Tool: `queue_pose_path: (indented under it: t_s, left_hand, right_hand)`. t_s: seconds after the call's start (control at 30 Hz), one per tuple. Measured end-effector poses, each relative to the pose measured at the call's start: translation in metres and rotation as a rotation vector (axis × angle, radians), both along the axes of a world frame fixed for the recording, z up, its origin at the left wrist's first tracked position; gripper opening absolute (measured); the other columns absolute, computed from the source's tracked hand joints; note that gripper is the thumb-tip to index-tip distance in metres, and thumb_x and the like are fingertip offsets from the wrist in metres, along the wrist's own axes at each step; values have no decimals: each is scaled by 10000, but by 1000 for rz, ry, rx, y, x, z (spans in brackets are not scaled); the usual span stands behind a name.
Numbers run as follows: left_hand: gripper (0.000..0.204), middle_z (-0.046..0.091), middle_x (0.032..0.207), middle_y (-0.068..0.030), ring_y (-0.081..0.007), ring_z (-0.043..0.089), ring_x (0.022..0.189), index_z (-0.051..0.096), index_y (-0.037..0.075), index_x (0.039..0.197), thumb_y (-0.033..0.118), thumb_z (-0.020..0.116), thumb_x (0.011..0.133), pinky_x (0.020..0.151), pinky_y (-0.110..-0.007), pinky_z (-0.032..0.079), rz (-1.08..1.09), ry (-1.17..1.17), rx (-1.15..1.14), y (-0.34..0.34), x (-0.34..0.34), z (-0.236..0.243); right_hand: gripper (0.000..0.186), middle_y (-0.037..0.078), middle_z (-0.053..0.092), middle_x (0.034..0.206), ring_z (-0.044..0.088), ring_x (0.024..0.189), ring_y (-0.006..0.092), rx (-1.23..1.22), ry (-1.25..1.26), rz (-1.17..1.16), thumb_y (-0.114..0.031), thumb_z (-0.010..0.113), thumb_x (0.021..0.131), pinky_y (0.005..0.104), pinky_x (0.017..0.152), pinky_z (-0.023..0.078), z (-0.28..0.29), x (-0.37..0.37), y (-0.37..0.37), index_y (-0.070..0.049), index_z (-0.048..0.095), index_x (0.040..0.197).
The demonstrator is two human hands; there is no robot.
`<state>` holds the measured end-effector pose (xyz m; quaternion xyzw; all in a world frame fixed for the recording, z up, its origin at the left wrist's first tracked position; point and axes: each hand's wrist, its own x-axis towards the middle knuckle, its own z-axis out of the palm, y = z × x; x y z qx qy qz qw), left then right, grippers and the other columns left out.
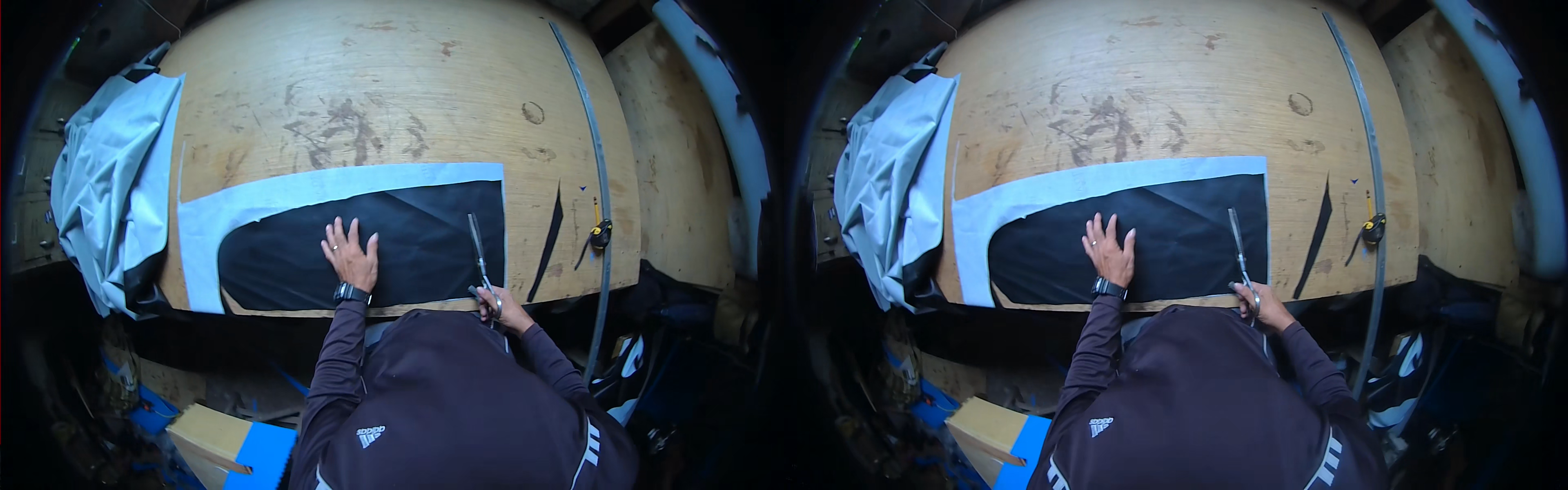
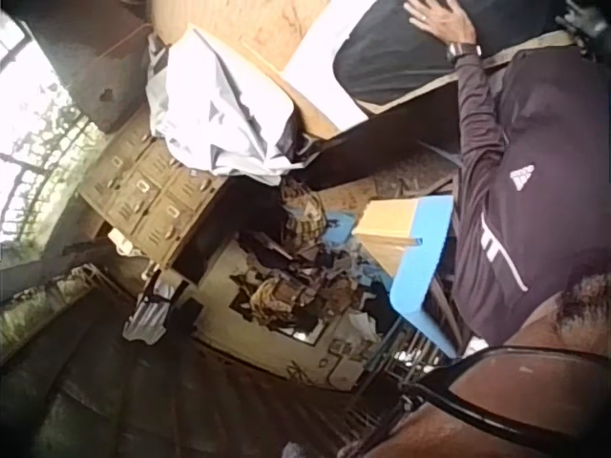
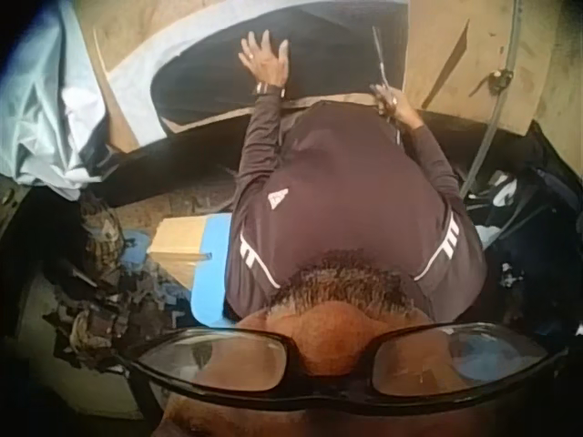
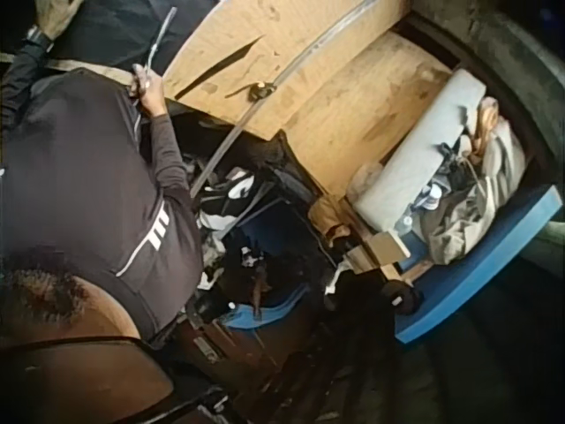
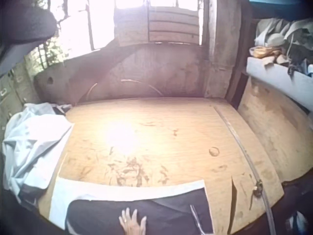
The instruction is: The person lays out and aligns leather material on a wooden table, then cuts and trims along the edges of the piece using scissors.
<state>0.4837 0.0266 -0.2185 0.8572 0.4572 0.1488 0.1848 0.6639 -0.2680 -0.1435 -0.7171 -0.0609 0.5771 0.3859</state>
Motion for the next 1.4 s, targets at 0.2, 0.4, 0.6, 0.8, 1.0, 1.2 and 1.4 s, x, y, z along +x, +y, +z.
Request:
queue_pose_path:
  t_s: [0.2,0.4,0.6,0.8,1.0,1.2,1.4]
  left_hand:
    - [767,204,1637,-220,-436,120,1526,399,138,1525,541,634,917,1199,-642,58,55,92,-22,-61,90,-9]
    - [942,141,1658,-219,-406,82,1542,338,163,1568,652,672,835,1201,-657,37,122,222,36,-67,103,-6]
    - [940,176,1654,-207,-404,114,1539,369,170,1557,628,707,810,1201,-650,60,146,223,47,-65,110,-12]
    - [929,203,1649,-206,-406,141,1536,375,170,1557,612,711,812,1201,-640,75,126,212,74,-65,108,-9]
    - [932,201,1650,-207,-407,142,1536,366,173,1563,625,696,818,1202,-638,76,125,225,55,-65,109,-9]
    - [938,205,1649,-207,-409,152,1534,366,178,1564,628,700,812,1203,-634,82,136,226,54,-66,108,-8]
    - [940,202,1650,-207,-409,152,1535,361,186,1568,630,699,812,1204,-631,82,129,234,66,-66,107,-10]
  right_hand:
    - [516,87,613,652,608,602,232,-84,-516,518,-526,753,866,372,592,472,22,119,-43,-14,691,898]
    - [723,162,674,729,687,725,366,-284,-774,1073,-743,720,734,461,670,534,76,309,-19,-46,690,924]
    - [751,179,641,703,673,734,381,-103,-786,1484,-768,705,719,455,699,529,62,386,46,-29,623,824]
    - [754,174,636,698,664,712,373,116,-700,1557,-765,713,715,454,678,523,21,396,89,-30,614,851]
    - [762,174,629,689,667,709,371,112,-639,1613,-774,701,722,451,667,519,17,396,102,-27,604,829]
    - [780,179,599,675,638,680,382,128,-652,1585,-778,714,703,456,642,497,13,388,110,-22,560,820]
    - [734,179,619,694,652,691,380,176,-699,1614,-755,684,754,458,641,507,10,386,112,-33,569,826]
